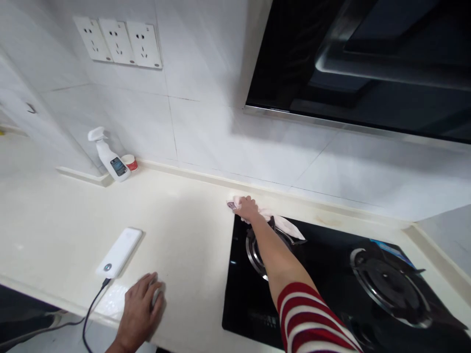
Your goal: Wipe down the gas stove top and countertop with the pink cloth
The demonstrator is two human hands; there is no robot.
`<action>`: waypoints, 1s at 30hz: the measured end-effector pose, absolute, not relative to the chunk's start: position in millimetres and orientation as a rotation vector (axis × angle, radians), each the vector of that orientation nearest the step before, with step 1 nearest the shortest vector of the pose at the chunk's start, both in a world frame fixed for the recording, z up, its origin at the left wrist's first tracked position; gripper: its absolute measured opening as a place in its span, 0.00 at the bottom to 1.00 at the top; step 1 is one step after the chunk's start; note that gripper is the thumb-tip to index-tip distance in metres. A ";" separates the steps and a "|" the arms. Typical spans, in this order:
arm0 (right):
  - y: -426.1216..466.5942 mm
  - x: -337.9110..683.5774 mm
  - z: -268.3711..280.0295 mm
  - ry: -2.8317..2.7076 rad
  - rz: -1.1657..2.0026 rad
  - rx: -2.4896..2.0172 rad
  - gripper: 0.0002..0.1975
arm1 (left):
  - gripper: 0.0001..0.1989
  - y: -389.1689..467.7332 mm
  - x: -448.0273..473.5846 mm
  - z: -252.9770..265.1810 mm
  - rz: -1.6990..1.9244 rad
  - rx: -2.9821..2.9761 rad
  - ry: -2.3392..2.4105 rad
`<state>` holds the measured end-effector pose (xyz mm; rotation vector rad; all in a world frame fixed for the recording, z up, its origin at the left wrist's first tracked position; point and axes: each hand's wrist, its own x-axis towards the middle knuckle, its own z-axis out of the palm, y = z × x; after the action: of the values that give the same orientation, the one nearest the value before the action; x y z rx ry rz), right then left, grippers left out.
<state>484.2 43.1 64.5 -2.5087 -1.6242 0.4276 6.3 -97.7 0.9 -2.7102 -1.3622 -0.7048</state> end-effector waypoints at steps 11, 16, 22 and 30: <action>15.0 393.7 58.9 -1.712 0.429 -2.278 0.12 | 0.12 -90.5 6.1 -1.4 -0.686 -2.728 -1.388; -17.6 365.6 58.3 -1.644 0.447 -2.222 0.10 | 0.13 -89.3 6.3 -1.5 -0.652 -2.745 -1.416; -75.3 342.2 56.7 -1.513 0.455 -2.152 0.09 | 0.14 -89.7 7.5 0.0 -0.640 -2.741 -1.448; -189.9 333.6 40.6 -1.370 0.374 -2.005 0.09 | 0.15 -89.6 10.5 6.6 -0.638 -2.772 -1.487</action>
<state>333.6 -189.9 40.6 -2.0051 -1.3703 0.3738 10.5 -89.6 6.6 -2.7717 -1.4873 -0.6377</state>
